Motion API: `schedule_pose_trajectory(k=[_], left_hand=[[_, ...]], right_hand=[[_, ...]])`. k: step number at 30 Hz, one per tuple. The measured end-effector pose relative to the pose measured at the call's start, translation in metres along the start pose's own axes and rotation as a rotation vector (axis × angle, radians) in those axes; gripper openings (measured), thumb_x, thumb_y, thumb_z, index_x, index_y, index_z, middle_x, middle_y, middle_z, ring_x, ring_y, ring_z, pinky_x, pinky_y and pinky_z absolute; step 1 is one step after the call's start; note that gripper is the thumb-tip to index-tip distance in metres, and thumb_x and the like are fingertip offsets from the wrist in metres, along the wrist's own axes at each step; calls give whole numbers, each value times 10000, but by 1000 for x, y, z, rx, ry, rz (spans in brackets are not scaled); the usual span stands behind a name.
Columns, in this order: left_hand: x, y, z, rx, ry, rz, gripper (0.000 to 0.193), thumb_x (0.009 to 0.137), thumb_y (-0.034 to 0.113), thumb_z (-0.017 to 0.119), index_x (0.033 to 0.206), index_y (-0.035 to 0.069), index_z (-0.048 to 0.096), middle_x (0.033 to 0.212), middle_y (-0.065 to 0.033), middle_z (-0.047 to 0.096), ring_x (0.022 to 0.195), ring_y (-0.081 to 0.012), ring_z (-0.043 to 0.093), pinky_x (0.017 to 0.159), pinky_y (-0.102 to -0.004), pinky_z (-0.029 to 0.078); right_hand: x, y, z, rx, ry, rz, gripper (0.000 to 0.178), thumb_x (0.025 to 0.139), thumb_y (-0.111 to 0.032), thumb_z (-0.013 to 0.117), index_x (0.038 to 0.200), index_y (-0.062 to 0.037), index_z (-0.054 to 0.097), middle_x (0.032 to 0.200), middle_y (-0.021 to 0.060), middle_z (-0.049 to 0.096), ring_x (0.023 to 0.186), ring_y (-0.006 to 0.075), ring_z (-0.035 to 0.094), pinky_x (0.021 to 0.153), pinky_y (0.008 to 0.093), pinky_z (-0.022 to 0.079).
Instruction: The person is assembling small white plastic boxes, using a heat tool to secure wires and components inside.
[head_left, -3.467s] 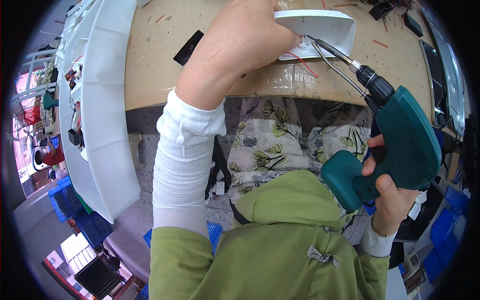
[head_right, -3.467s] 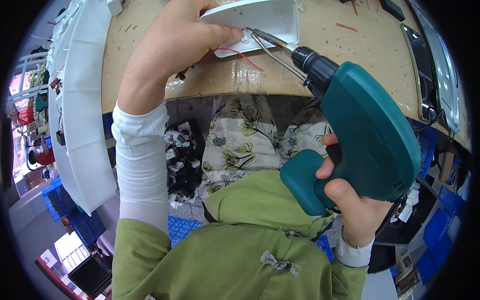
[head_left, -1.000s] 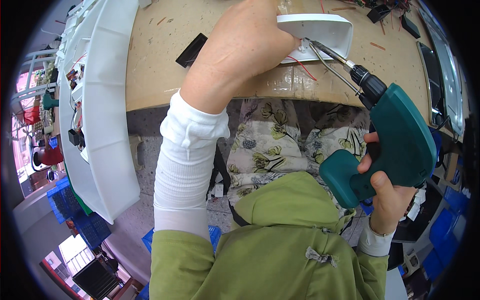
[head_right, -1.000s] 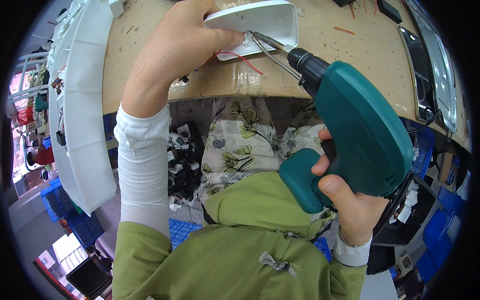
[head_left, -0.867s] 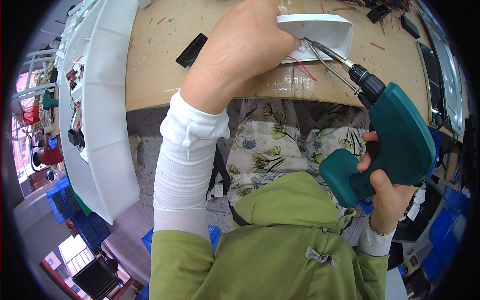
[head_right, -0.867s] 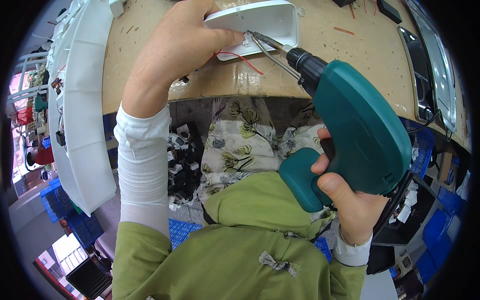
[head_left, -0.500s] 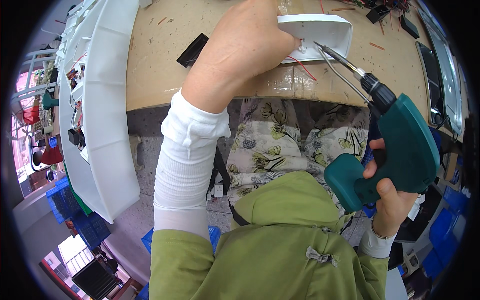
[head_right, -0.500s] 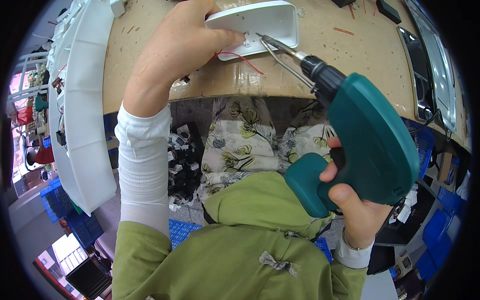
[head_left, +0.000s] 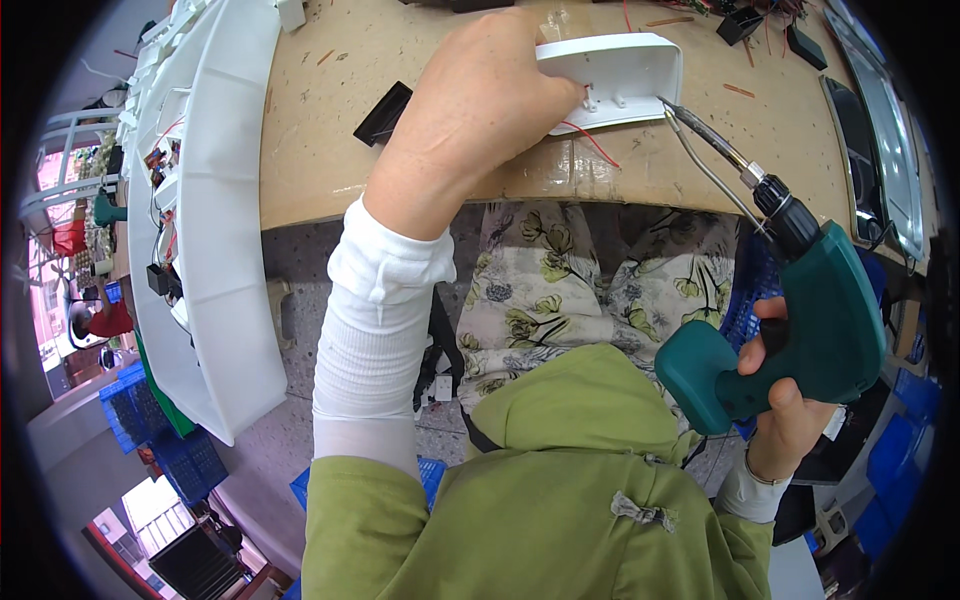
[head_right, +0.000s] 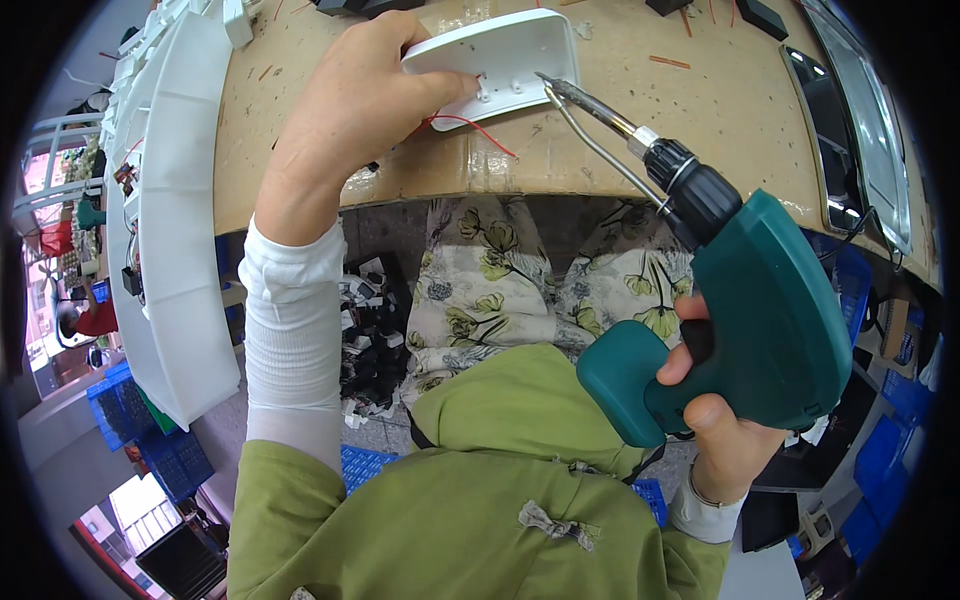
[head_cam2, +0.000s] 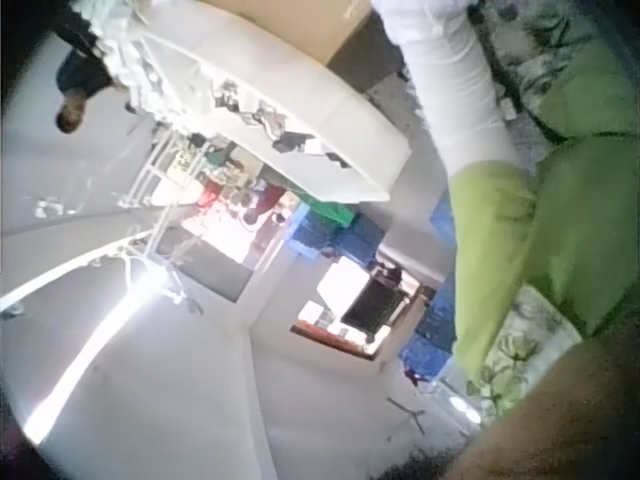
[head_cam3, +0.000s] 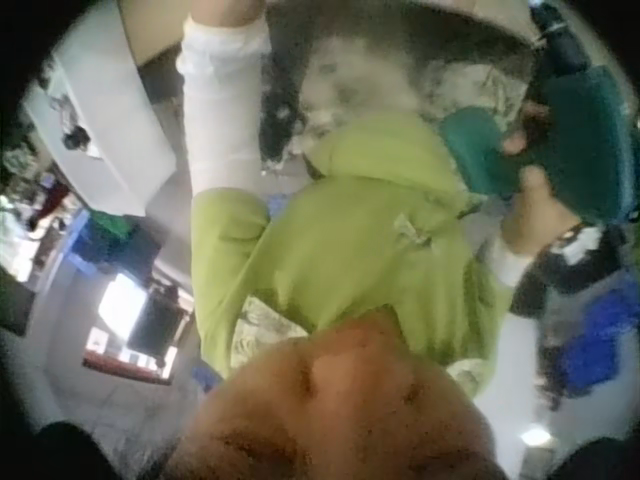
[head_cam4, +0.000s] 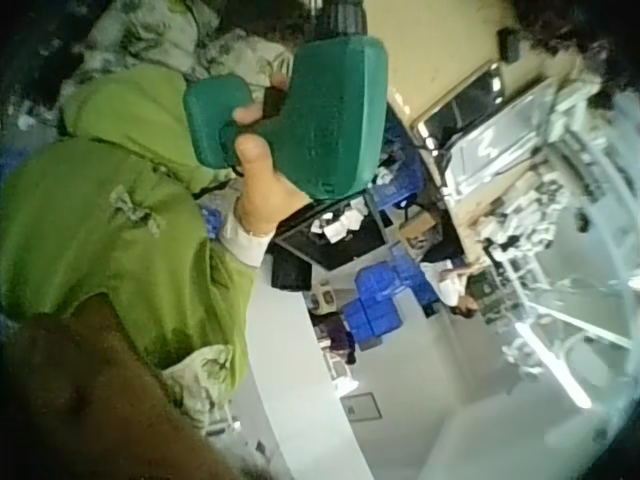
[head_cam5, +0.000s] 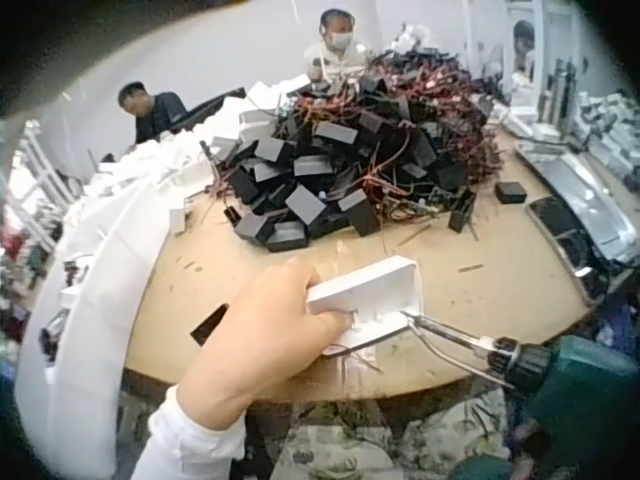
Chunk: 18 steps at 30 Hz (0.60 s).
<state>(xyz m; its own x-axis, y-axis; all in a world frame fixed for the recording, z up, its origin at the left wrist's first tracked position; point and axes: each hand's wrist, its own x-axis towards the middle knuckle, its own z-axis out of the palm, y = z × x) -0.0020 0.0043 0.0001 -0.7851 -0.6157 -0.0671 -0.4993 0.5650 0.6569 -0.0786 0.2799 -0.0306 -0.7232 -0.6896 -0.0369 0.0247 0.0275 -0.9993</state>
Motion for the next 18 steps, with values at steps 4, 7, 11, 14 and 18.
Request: schedule_pose_trajectory(k=[4, 7, 11, 14, 18], left_hand=[[-6, 2, 0, 33, 62, 19, 245, 654, 132, 594, 790, -72, 580, 798, -259, 573, 761, -340, 569, 669, -360, 447], [-17, 17, -5, -55, 146, 41, 205, 665, 103, 617, 808, -39, 582, 929, -222, 551, 838, -326, 537, 719, -354, 430], [-30, -14, 6, 155, 324, 462, 140, 639, 48, 649, 772, 12, 625, 905, -77, 558, 779, -229, 541, 651, -314, 418], [-39, -20, 21, 516, 312, 667, 160, 628, 94, 668, 780, 56, 635, 856, -32, 553, 770, -205, 524, 681, -314, 382], [-35, -24, 43, 607, 422, 782, 43, 583, 109, 560, 578, 85, 525, 681, -24, 408, 724, -180, 446, 663, -306, 332]], right_hand=[[-1, -1, 0, 32, 13, -4, 774, 694, -387, 708, 1213, 63, 351, 1044, 209, 501, 669, 147, 545, 556, 217, 436], [0, 0, -1, 41, 15, 6, 779, 691, -383, 713, 1214, 65, 349, 1041, 210, 502, 661, 148, 545, 547, 218, 438], [-3, 0, -6, 34, 27, 8, 814, 671, -413, 721, 1213, 69, 350, 1032, 213, 507, 641, 151, 544, 533, 228, 439], [-3, 1, -9, 43, 19, 11, 831, 659, -423, 727, 1212, 71, 352, 1028, 214, 510, 632, 153, 543, 529, 234, 438], [-3, 3, -7, 68, 21, 4, 823, 659, -394, 737, 1216, 71, 350, 1031, 215, 510, 631, 157, 543, 527, 239, 438]])
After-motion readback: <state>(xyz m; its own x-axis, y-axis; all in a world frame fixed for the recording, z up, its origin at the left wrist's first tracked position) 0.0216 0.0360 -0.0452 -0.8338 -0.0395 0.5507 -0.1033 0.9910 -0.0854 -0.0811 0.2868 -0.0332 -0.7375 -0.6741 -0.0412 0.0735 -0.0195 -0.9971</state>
